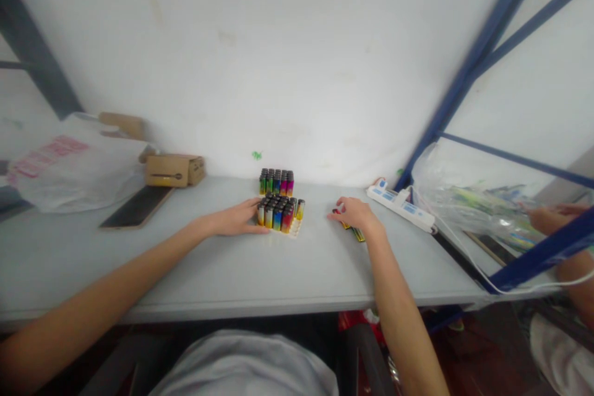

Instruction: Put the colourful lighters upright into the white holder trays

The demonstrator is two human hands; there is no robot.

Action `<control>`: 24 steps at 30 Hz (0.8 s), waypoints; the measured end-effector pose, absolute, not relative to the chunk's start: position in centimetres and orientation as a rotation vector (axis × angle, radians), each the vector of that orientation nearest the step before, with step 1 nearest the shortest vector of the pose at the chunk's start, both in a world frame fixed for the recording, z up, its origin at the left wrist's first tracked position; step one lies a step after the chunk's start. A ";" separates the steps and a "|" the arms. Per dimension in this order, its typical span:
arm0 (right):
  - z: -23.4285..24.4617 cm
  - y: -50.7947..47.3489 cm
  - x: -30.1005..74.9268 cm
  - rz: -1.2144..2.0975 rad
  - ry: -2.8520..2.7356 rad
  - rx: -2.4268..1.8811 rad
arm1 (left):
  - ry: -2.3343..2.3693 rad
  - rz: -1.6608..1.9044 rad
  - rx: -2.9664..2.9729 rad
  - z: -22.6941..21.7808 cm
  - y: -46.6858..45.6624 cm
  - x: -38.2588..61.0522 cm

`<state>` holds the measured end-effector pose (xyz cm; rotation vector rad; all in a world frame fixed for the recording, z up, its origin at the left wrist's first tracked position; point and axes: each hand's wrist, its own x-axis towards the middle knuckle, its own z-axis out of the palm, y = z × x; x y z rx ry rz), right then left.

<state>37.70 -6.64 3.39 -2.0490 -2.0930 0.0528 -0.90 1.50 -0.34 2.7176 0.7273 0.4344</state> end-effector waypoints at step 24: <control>2.8 -6.6 30.5 0.198 -1.878 -1.423 | 0.726 0.351 2.699 1.1 0.4 -0.8</control>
